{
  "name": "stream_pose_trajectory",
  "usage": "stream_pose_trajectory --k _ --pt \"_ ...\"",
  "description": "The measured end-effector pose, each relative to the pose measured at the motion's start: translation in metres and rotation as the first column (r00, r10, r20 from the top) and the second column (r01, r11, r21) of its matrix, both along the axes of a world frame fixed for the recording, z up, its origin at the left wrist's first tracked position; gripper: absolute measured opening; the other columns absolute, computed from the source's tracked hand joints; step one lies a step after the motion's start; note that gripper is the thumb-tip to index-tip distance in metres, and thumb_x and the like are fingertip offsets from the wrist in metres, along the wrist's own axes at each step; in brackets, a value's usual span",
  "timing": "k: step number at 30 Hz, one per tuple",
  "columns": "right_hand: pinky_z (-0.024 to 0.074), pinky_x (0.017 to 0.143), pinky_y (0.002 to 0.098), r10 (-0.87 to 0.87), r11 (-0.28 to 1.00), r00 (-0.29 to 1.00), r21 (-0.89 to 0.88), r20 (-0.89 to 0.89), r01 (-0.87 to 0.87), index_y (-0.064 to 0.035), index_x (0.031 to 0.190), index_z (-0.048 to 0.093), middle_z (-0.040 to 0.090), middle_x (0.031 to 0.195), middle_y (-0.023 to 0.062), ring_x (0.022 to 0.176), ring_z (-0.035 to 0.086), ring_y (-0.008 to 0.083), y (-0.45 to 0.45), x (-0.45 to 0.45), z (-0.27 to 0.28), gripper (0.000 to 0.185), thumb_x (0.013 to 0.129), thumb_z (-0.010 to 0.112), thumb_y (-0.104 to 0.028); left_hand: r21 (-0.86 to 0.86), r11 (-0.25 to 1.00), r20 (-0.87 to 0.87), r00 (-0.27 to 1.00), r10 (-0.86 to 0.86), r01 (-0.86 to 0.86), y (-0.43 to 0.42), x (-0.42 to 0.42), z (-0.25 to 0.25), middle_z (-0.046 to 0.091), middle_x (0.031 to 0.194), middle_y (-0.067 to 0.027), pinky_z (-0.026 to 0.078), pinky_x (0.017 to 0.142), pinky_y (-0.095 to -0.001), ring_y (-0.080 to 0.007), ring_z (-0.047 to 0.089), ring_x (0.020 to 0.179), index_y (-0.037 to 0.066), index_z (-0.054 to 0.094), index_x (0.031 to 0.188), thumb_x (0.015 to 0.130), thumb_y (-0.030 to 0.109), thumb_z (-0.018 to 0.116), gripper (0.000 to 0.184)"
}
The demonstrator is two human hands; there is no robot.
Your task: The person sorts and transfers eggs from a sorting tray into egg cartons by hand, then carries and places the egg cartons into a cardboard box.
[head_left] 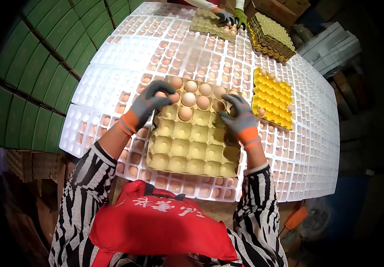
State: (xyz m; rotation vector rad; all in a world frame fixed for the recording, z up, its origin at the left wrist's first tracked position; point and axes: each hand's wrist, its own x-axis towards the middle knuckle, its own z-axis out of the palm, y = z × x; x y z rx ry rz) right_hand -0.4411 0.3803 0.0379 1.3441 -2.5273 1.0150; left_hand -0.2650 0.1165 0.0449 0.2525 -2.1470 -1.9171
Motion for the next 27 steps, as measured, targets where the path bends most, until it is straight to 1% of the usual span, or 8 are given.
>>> stream_pose_trajectory --k 4,9,13,17,22,24,26,27 --pt "0.0539 0.089 0.0390 -0.163 0.925 0.979 0.364 0.121 0.109 -0.0183 0.122 0.067 0.065 0.120 0.0066 0.099 0.066 0.0314 -0.018 0.000 0.016 0.043 0.080 0.072 -0.023 -0.800 0.549 0.225 0.969 -0.103 0.244 0.053 -0.022 0.001 0.058 0.113 -0.0138 0.052 0.087 -0.0434 -0.0334 0.062 0.102 0.014 0.063 0.119 0.080 0.024 0.074 0.042" --pt "0.0538 0.081 0.0299 0.506 0.749 0.273 -0.574 0.818 0.332 -0.0024 0.120 0.066 0.064 0.115 0.0066 0.096 0.061 0.0135 0.010 -0.007 0.026 0.036 0.085 0.058 -0.008 -0.806 0.529 0.297 0.954 -0.029 0.267 0.050 -0.027 0.003 0.058 0.113 -0.0114 0.054 0.080 -0.0442 -0.0336 0.066 0.092 0.017 0.062 0.121 0.082 0.020 0.071 0.041" --pt "0.0528 0.082 0.0350 0.265 0.959 0.911 -0.189 0.317 -0.213 -0.0072 0.129 0.061 0.061 0.123 0.0092 0.101 0.061 0.0210 -0.014 -0.014 0.015 0.048 0.082 0.072 -0.010 -0.786 0.604 -0.046 0.986 0.161 -0.135 0.041 -0.023 0.027 0.060 0.108 -0.0109 0.054 0.077 -0.0407 -0.0317 0.066 0.090 0.017 0.065 0.117 0.084 0.018 0.068 0.033" --pt "0.0528 0.087 0.0435 -0.020 0.876 1.000 0.482 0.005 0.015 -0.0203 0.117 0.065 0.053 0.130 0.0093 0.108 0.062 0.0345 -0.058 0.021 0.034 0.045 0.075 0.080 -0.025 -0.898 0.431 0.183 0.964 0.192 0.084 0.026 -0.053 0.019 0.058 0.118 -0.0106 0.055 0.082 -0.0398 -0.0296 0.066 0.096 0.021 0.066 0.117 0.081 0.026 0.074 0.037" --pt "0.0534 0.087 0.0446 -0.035 0.953 0.997 0.298 -0.073 0.055 -0.0186 0.114 0.068 0.059 0.124 0.0131 0.102 0.065 0.0368 -0.062 0.018 0.002 0.042 0.074 0.078 -0.024 -0.933 0.201 0.329 0.933 0.142 0.299 0.035 -0.086 -0.019 0.064 0.112 -0.0161 0.053 0.082 -0.0419 -0.0311 0.065 0.099 0.011 0.059 0.132 0.090 0.026 0.063 0.045" --pt "0.0532 0.092 0.0393 -0.020 0.996 0.996 0.091 0.089 0.012 -0.0113 0.116 0.068 0.064 0.118 0.0135 0.104 0.066 0.0313 -0.052 0.015 -0.005 0.043 0.076 0.079 -0.022 -0.795 0.583 -0.010 0.965 0.262 -0.167 0.035 -0.099 -0.086 0.066 0.091 -0.0103 0.051 0.074 -0.0339 -0.0175 0.063 0.087 0.005 0.051 0.140 0.099 0.014 0.045 0.042" --pt "0.0520 0.093 0.0347 -0.059 0.998 0.984 -0.019 0.171 0.063 -0.0020 0.125 0.063 0.065 0.121 0.0100 0.105 0.064 0.0212 -0.030 0.016 -0.002 0.050 0.082 0.080 -0.022 -0.977 -0.048 0.207 0.978 0.004 0.207 0.037 -0.139 -0.093 0.065 0.126 -0.0178 0.053 0.067 -0.0379 -0.0246 0.069 0.092 0.011 0.075 0.108 0.087 0.017 0.062 0.024" --pt "0.0516 0.091 0.0349 -0.096 0.989 0.917 -0.067 0.388 0.132 -0.0052 0.126 0.061 0.064 0.124 0.0095 0.108 0.063 0.0211 -0.016 0.013 -0.002 0.047 0.085 0.077 -0.019 -0.956 0.094 0.285 0.956 0.063 0.279 0.032 -0.083 -0.020 0.063 0.115 -0.0158 0.053 0.078 -0.0375 -0.0247 0.067 0.096 0.006 0.065 0.118 0.091 0.029 0.062 0.036"
